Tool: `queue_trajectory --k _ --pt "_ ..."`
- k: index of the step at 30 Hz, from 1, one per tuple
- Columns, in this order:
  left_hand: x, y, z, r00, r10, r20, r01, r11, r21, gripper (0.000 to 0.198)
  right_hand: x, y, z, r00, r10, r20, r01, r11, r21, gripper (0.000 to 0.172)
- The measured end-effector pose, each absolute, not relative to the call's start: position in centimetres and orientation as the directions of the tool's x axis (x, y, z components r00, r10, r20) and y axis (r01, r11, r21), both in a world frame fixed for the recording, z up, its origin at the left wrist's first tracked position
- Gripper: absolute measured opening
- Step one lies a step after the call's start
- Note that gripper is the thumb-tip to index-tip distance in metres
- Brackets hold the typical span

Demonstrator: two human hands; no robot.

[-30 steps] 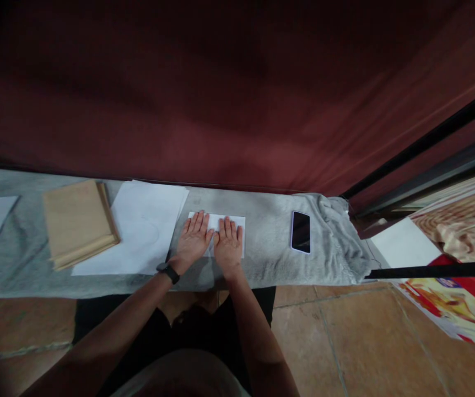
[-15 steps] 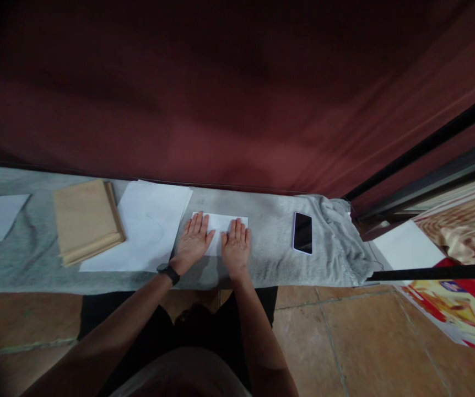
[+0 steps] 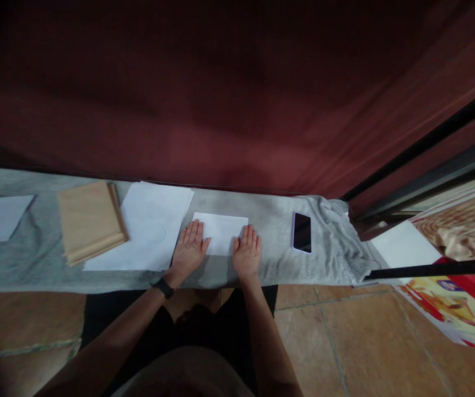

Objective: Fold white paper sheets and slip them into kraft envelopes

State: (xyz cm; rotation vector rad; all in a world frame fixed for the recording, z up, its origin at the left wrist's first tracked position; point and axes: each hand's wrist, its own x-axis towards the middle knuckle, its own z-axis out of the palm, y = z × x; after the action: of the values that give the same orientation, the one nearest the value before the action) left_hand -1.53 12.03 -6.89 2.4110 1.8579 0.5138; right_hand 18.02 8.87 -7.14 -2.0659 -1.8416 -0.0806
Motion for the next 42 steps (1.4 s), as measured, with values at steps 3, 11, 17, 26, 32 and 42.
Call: queue_trajectory --k 3,11,17,26,32,42 --pt "-1.9 11.0 -6.9 0.218 0.947 0.237 0.930 -0.275 0.245 0.065 18.4 8.4 -7.3 0.171 0.940 0.296 0.962 -0.094 -0.257 0.057" --pt "-1.4 8.4 -6.0 0.309 0.915 0.259 0.887 -0.376 0.270 0.059 16.6 6.2 -7.0 0.107 0.944 0.313 0.951 -0.006 -0.309 0.057" --pt "-0.5 7.1 -6.3 0.437 0.876 0.205 0.837 -0.479 0.263 0.058 13.6 4.5 -6.7 -0.159 0.969 0.189 0.941 0.206 -0.268 0.053" --pt "-1.0 6.5 -6.1 0.379 0.905 0.195 0.882 -0.417 0.218 0.066 14.7 3.8 -7.4 -0.001 0.968 0.250 0.971 0.061 -0.232 0.057" --pt "-1.3 5.7 -6.2 0.325 0.922 0.209 0.902 -0.369 0.225 0.070 15.6 3.2 -7.7 0.043 0.953 0.300 0.978 0.021 -0.208 0.060" --pt "-1.5 5.8 -6.5 0.288 0.938 0.193 0.902 -0.333 0.275 0.064 16.6 2.4 -7.7 0.065 0.946 0.318 0.981 -0.001 -0.196 0.062"
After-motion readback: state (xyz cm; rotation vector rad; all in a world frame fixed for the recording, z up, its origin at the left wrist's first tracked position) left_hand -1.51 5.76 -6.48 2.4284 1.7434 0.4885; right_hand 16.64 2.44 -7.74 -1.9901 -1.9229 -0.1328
